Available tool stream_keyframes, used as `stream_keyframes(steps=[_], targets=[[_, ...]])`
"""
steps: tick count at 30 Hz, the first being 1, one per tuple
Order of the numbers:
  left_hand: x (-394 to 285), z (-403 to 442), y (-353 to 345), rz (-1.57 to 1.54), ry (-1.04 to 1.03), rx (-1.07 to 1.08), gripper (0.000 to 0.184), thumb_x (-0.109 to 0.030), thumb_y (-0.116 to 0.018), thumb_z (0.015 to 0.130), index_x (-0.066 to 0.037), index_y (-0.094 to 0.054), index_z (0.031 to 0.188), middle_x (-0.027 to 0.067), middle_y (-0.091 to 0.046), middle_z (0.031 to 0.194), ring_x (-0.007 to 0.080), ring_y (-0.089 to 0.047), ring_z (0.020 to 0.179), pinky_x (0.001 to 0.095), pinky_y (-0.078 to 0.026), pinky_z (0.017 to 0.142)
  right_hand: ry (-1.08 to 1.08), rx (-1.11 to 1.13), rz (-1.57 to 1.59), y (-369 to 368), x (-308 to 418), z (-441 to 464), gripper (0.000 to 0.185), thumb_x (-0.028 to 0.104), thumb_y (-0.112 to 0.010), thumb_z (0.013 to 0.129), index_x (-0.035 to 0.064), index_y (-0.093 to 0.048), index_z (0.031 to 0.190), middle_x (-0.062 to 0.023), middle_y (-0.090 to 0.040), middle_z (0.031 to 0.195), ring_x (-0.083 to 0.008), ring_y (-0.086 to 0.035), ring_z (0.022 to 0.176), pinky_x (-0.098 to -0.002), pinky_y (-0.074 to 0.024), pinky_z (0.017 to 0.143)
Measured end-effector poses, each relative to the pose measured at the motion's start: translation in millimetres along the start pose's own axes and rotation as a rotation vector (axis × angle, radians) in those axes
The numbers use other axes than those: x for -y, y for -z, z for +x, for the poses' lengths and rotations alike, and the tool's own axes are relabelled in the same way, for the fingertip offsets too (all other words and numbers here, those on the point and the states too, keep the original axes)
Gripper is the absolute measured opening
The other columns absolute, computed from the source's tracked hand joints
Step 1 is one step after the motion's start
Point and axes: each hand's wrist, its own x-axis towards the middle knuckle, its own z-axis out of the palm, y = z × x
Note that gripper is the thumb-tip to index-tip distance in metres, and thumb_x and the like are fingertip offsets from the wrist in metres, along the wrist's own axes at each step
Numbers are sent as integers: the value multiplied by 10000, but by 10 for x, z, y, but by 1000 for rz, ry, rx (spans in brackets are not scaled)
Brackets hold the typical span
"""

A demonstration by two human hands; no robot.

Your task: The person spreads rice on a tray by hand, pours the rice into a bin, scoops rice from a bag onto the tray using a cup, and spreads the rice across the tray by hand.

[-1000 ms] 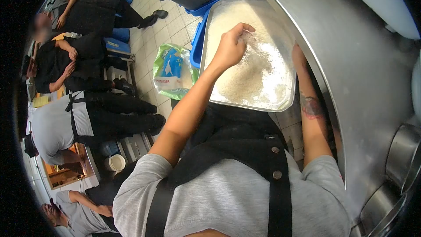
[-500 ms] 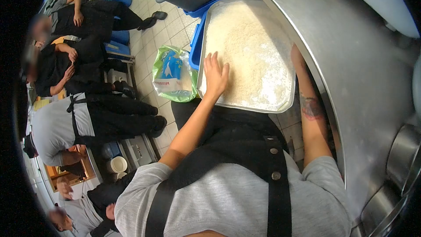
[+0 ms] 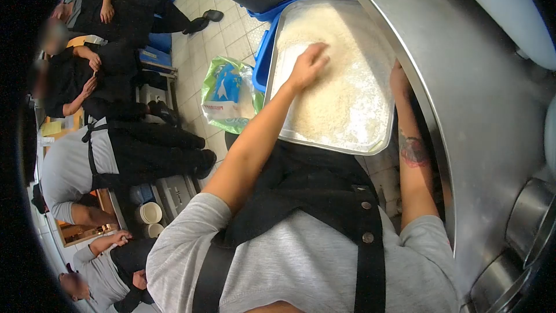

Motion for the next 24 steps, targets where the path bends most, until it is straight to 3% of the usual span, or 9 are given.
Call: stream_keyframes(steps=[2, 4, 7, 11, 14, 15, 18, 21, 24], targets=[[-184, -207, -19, 94, -78, 216, 446, -291, -598, 828, -55, -589, 1207, 162, -525, 1313, 332, -495, 1214, 373, -385, 1037, -7, -3, -6, 1, 0, -4, 635, 425, -460, 944, 1, -346, 1404, -267, -379, 1421, -433, -368, 1302, -473, -300, 1066], [-256, -457, 32, 220, -270, 382, 507, -327, -603, 799, -94, -565, 1248, 154, -498, 1347, 347, -448, 1264, 463, -339, 1073, 5, -27, -6, -5, 9, -11, 634, 429, -457, 945, 5, -348, 1402, -266, -384, 1418, -436, -376, 1293, -467, -307, 1062], [-395, -864, 160, 492, -390, 519, 589, -410, -622, 787, -172, -516, 1316, 123, -392, 1452, 345, -321, 1365, 591, -223, 1101, 3, -32, 4, 0, 28, -39, 625, 431, -456, 945, 11, -358, 1398, -264, -408, 1402, -442, -406, 1268, -481, -306, 1058], [-324, -1057, 233, 631, -428, 553, 688, -543, -660, 740, -286, -474, 1351, 24, -215, 1555, 313, -127, 1446, 699, -76, 1079, -11, 11, 29, -45, -34, 26, 614, 444, -450, 945, 33, -372, 1394, -255, -449, 1373, -447, -453, 1227, -561, -294, 1031], [-218, -814, 174, 786, -403, 552, 606, -488, -658, 780, -297, -491, 1331, 7, -238, 1547, 320, -113, 1447, 714, -92, 1068, -68, 17, -38, 6, 34, -4, 613, 478, -434, 940, 68, -384, 1394, -241, -465, 1366, -446, -474, 1209, -618, -279, 1004], [-206, -681, 150, 817, -372, 489, 516, -409, -657, 816, -298, -517, 1300, 2, -272, 1528, 329, -125, 1440, 719, -116, 1059, -76, 18, -45, 17, 42, -13, 617, 490, -427, 938, 80, -382, 1396, -235, -466, 1369, -444, -476, 1210, -632, -270, 999], [-6, -242, 21, 742, -213, 144, 487, -362, -687, 788, -268, -551, 1246, 39, -342, 1480, 354, -214, 1403, 707, -151, 1054, -61, 11, -25, -16, -1, -6, 631, 520, -411, 932, 112, -365, 1411, -217, -462, 1382, -438, -470, 1221, -666, -239, 991], [85, -56, -186, 659, -107, -157, 390, -287, -660, 811, -197, -590, 1184, 94, -455, 1367, 374, -376, 1271, 648, -287, 999, -72, 9, -29, 0, 19, -18, 639, 519, -409, 932, 125, -336, 1429, -203, -454, 1395, -434, -452, 1242, -693, -209, 983], [-69, -261, -332, 655, -91, -199, 337, -170, -638, 807, -143, -606, 1142, 141, -533, 1229, 393, -470, 1103, 540, -400, 888, -89, -1, 16, -18, 32, -19, 636, 505, -414, 936, 136, -313, 1444, -195, -445, 1407, -431, -436, 1260, -702, -197, 981]])
